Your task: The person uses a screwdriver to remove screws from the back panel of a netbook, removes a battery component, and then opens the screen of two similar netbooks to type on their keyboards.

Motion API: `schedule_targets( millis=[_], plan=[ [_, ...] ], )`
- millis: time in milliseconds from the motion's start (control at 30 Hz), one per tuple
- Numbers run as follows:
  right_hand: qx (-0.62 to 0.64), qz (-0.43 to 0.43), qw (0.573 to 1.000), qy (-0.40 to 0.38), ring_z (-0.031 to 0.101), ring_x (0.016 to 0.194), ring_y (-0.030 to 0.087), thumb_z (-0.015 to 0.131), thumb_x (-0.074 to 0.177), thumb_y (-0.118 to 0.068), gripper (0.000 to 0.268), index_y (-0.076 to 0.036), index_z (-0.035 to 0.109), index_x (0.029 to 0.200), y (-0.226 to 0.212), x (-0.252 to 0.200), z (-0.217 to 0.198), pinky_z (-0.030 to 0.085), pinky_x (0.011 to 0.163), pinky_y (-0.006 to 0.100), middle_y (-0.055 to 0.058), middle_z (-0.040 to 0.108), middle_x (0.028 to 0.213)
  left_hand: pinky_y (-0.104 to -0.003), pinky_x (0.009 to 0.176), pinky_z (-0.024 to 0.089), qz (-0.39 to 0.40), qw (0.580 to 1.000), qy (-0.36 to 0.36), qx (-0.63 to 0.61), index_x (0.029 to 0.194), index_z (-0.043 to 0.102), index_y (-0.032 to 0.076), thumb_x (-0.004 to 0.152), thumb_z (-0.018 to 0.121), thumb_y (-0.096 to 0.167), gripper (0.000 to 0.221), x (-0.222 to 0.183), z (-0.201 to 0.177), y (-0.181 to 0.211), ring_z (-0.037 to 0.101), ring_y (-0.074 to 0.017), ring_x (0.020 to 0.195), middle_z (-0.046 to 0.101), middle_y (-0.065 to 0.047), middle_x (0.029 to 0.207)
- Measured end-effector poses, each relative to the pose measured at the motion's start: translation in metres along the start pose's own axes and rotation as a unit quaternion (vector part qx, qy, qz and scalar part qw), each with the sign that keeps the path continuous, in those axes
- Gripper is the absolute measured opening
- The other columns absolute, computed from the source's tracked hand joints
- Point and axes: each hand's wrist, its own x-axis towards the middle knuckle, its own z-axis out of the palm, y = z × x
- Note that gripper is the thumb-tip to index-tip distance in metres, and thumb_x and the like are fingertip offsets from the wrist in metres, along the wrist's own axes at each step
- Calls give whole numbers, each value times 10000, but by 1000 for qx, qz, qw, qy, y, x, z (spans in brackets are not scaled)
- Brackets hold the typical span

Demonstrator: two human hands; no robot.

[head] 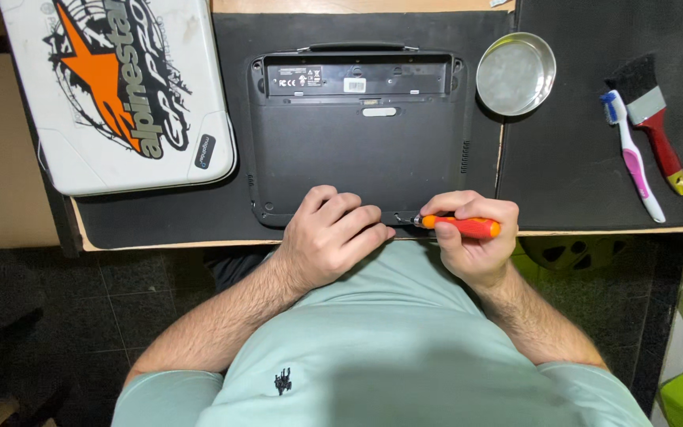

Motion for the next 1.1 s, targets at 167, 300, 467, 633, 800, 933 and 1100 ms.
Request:
schedule_targets(
  millis=[167,300,467,633,800,933,1100],
  plan=[
    [-11,-6,1000,-2,787,719,313,800,1203,-178,346,-4,508,1136,1,2,3,667,705,405,255,850,923,-407,896,579,6,1000,-12,0,1007,797,221,1261,732,306,276,-10,7,1,675,-229,902,716,2,992],
    [-17,-16,1000,-11,753,684,274,779,1224,-172,329,-10,504,1143,0,7,4,648,688,389,226,838,913,-400,878,570,24,1000,-9,0,1041,806,233,1291,670,341,304,-10,8,-1,649,-224,879,690,-1,977],
    [-26,-21,999,-17,755,675,267,795,1215,-159,317,-15,520,1149,3,8,5,639,670,375,212,851,918,-395,883,568,23,1000,-18,-11,1108,835,224,1294,647,384,309,-3,2,3,651,-221,870,686,0,970],
    [-23,-19,999,-17,752,643,235,801,1209,-149,315,-12,525,1145,4,10,6,634,644,359,203,848,902,-401,889,570,24,999,-31,-2,1187,859,201,1296,639,394,312,-5,3,1,652,-225,865,684,-8,966],
    [-13,-10,1000,-9,734,621,216,764,1233,-165,299,-19,517,1151,0,13,7,629,634,344,214,837,915,-404,867,574,36,999,-22,1,1137,857,210,1293,638,358,307,-11,7,0,639,-219,850,668,-5,956],
    [-1,-5,1000,-6,731,619,208,758,1239,-165,301,-20,508,1155,2,12,6,635,636,344,218,826,911,-404,867,574,34,999,-25,-1,1136,862,211,1284,660,356,289,-10,6,0,643,-217,849,670,-4,951],
    [-10,-1,1000,-13,732,627,201,772,1228,-146,294,-16,521,1150,3,11,7,630,637,337,222,842,936,-406,874,574,33,999,-30,-4,1150,866,210,1287,647,349,293,-9,6,-1,640,-218,850,663,-7,953]
  ],
)
